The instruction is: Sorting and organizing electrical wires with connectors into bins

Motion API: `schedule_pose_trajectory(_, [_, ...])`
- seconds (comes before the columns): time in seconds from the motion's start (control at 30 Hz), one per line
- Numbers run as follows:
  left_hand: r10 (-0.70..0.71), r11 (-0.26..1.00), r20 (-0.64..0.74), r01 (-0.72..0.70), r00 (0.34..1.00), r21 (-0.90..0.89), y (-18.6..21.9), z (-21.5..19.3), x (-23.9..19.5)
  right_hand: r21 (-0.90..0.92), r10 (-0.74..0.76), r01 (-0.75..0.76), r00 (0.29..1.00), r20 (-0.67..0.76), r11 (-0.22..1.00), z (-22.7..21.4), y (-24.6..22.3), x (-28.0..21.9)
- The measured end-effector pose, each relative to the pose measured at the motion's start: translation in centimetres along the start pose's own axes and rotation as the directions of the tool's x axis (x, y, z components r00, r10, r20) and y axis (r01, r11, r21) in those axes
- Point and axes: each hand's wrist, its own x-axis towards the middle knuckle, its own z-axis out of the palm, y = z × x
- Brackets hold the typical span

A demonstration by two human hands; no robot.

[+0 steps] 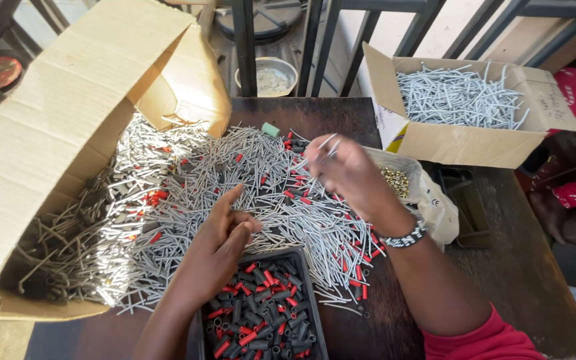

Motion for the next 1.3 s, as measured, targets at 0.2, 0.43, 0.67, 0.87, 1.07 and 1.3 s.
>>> schedule_pose_trajectory(0.2, [-0.144,0.955,-0.064,0.156,0.987,0.251,-0.6,-2.7,-1.0,-0.250,-0.110,-0.032,0.838,-0.534,0.968,-13.9,-4.2,2.7])
schedule_pose_trajectory(0.43, [-0.157,0.910,0.018,0.138,0.987,0.390,-2.1,-3.2,-1.0,-0.386,-0.095,-0.196,0.781,-0.618,0.901,-25.8,-4.1,5.1])
schedule_pose_trajectory(0.67, [-0.140,0.855,0.041,0.100,0.989,0.510,-2.3,-3.3,-0.9,-0.606,-0.304,-0.164,0.746,-0.593,0.779,-28.9,-2.2,3.7])
schedule_pose_trajectory(0.87, [0.020,0.838,0.013,-0.024,1.000,0.545,-3.0,-3.6,-1.5,-0.805,-0.633,0.216,0.737,-0.236,0.552,-18.3,-2.7,-0.6])
schedule_pose_trajectory(1.07, [0.091,0.785,0.016,-0.082,0.996,0.614,-3.9,-2.9,-1.2,-0.642,-0.400,0.296,0.916,-0.019,0.707,-3.1,-3.8,-3.2])
schedule_pose_trajectory(1.3, [0.142,0.804,-0.042,-0.090,0.989,0.587,-4.0,-3.1,-2.0,-0.906,0.024,0.217,0.970,0.242,0.363,1.1,2.9,-1.7])
